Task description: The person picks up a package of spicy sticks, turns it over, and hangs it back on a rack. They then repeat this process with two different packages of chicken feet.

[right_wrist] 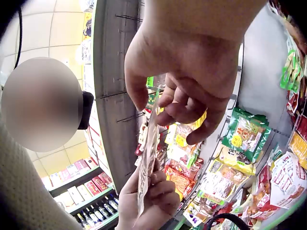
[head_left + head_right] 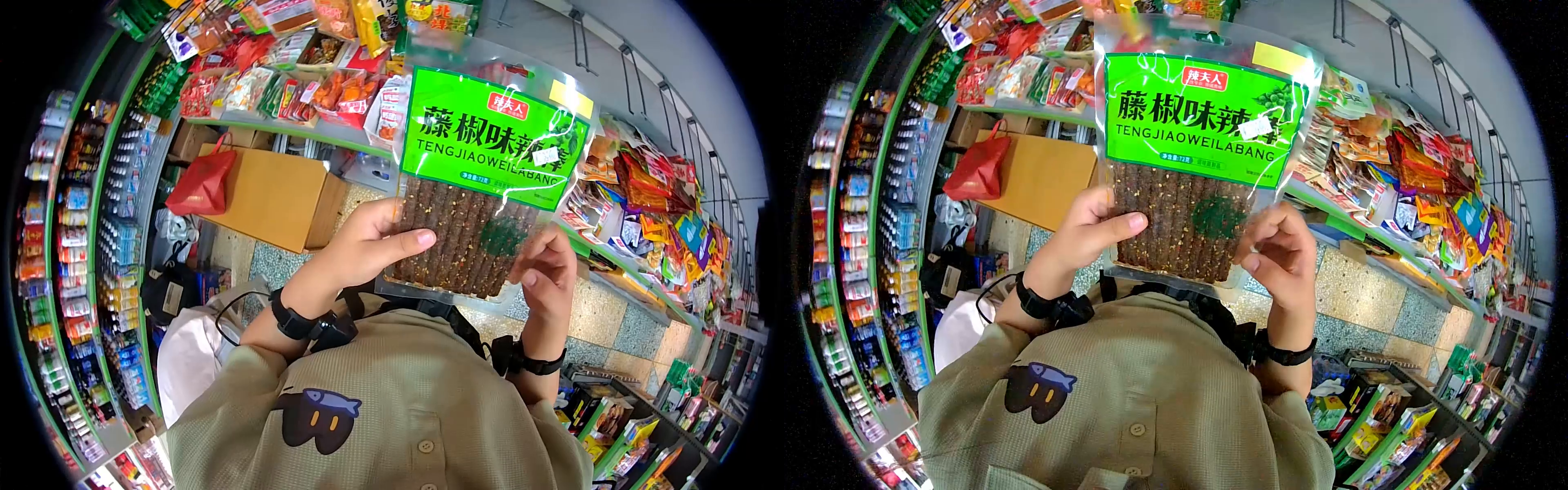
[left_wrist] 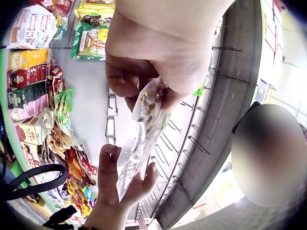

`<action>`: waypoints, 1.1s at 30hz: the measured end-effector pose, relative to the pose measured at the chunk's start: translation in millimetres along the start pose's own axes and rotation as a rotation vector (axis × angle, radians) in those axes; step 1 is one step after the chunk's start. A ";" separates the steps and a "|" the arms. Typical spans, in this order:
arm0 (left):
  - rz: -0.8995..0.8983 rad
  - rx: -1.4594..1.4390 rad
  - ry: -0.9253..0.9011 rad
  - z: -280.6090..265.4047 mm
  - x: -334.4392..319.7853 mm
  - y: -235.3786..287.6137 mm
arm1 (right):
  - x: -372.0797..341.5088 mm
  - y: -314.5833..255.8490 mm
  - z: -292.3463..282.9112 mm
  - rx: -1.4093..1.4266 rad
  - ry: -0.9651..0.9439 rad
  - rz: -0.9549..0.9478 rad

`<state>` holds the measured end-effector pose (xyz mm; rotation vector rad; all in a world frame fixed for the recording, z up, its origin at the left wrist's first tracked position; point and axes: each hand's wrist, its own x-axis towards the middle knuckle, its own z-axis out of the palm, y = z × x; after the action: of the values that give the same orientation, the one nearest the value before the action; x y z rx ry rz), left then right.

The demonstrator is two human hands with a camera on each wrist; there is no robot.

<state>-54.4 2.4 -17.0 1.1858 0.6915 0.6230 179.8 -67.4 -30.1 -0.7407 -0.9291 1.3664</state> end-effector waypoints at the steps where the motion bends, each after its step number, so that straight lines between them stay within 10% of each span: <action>1: 0.002 0.002 0.005 -0.1 -2.8 -0.2 | 0.4 0.9 0.7 -0.015 0.001 0.015; 33: -0.037 -0.028 0.084 20.0 7.9 -13.9 | 12.3 -5.6 -10.7 -0.510 -0.081 -0.076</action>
<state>-33.0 -7.5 -27.1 1.1240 0.7720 0.6526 191.5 -54.7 -28.8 -1.0244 -1.3807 1.1059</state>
